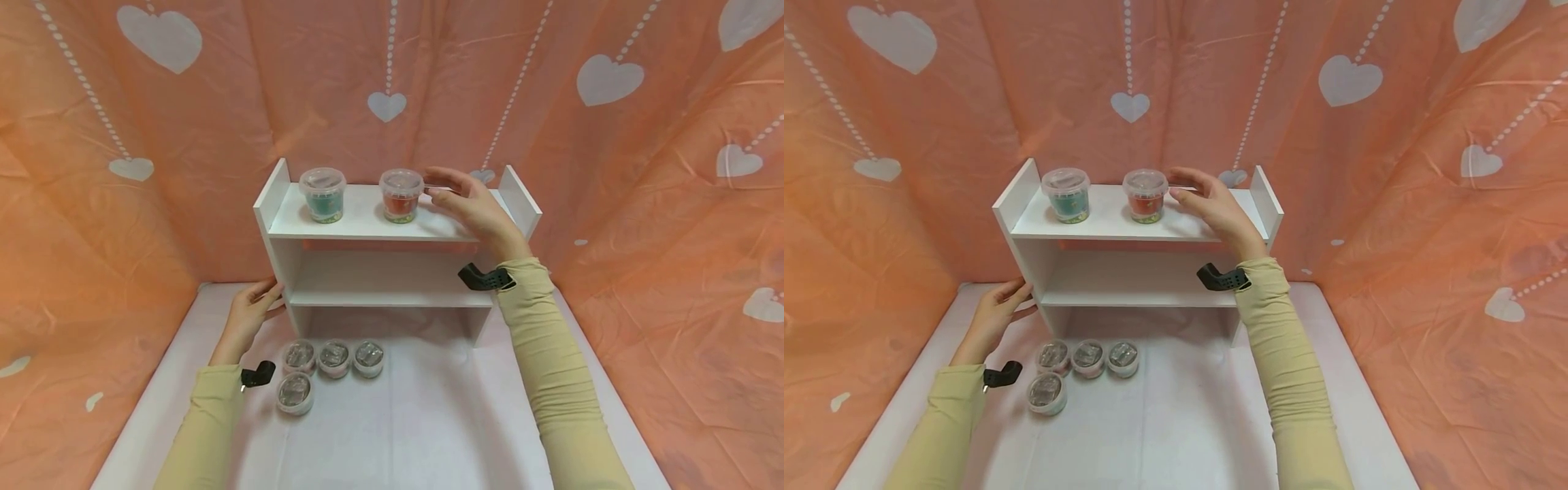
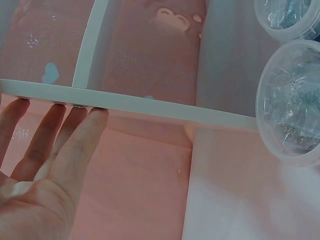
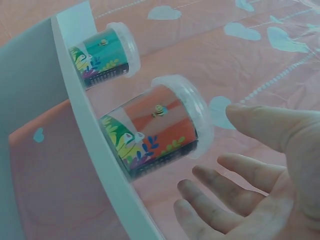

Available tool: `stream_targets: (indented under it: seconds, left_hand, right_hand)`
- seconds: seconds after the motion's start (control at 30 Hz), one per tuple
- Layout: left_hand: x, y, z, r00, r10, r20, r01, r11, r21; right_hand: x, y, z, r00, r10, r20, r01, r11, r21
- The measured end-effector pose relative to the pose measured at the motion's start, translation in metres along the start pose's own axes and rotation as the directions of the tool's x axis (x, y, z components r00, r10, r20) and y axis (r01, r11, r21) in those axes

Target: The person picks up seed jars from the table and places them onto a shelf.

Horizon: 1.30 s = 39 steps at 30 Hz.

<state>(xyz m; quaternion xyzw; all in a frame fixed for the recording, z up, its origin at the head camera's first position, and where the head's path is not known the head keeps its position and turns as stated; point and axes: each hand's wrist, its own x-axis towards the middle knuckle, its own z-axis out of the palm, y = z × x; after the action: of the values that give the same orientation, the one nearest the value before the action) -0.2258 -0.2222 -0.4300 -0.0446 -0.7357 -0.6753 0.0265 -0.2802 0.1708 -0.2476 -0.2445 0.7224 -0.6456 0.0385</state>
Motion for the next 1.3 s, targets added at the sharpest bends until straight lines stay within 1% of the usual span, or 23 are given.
stream_targets:
  seconds: [0.07, 0.3, 0.43, 0.63, 0.77, 0.9, 1.1, 1.3]
  left_hand:
    - [0.0, 0.0, 0.0, 1.0, 0.001, 0.004, -0.001, 1.0, -0.001]
    - [0.0, 0.001, 0.0, 1.0, 0.0, 0.004, 0.0, 1.0, 0.002]
    - [-0.001, 0.001, 0.0, 1.0, -0.002, 0.003, 0.002, 1.0, -0.001]
    - [0.0, 0.002, 0.001, 1.0, -0.004, 0.003, 0.004, 1.0, 0.003]
    - [0.0, 0.002, 0.001, 1.0, -0.008, 0.0, 0.008, 1.0, 0.005]
    - [-0.001, 0.002, 0.001, 1.0, -0.014, -0.004, 0.014, 1.0, -0.001]
    - [-0.001, 0.002, 0.0, 1.0, -0.002, 0.008, 0.002, 1.0, -0.001]
    - [0.0, 0.002, 0.0, 1.0, -0.007, 0.011, 0.007, 1.0, -0.005]
  right_hand:
    - [-0.002, -0.001, -0.001, 1.0, -0.006, -0.012, 0.006, 1.0, -0.004]
    - [-0.007, -0.002, -0.004, 0.997, -0.056, -0.047, 0.058, 0.997, 0.047]
    - [-0.013, -0.005, -0.005, 0.995, -0.08, -0.055, 0.083, 0.995, 0.057]
    - [-0.021, -0.008, -0.005, 0.995, -0.091, -0.029, 0.093, 0.993, 0.072]
    - [-0.027, -0.007, -0.004, 0.996, -0.086, -0.009, 0.086, 0.995, 0.059]
    - [-0.033, -0.006, 0.0, 0.995, -0.1, 0.008, 0.1, 0.993, 0.057]
    - [-0.042, -0.002, 0.004, 0.993, -0.12, 0.011, 0.119, 0.991, 0.054]
    - [-0.05, 0.007, 0.006, 0.988, -0.152, 0.038, 0.148, 0.983, 0.105]
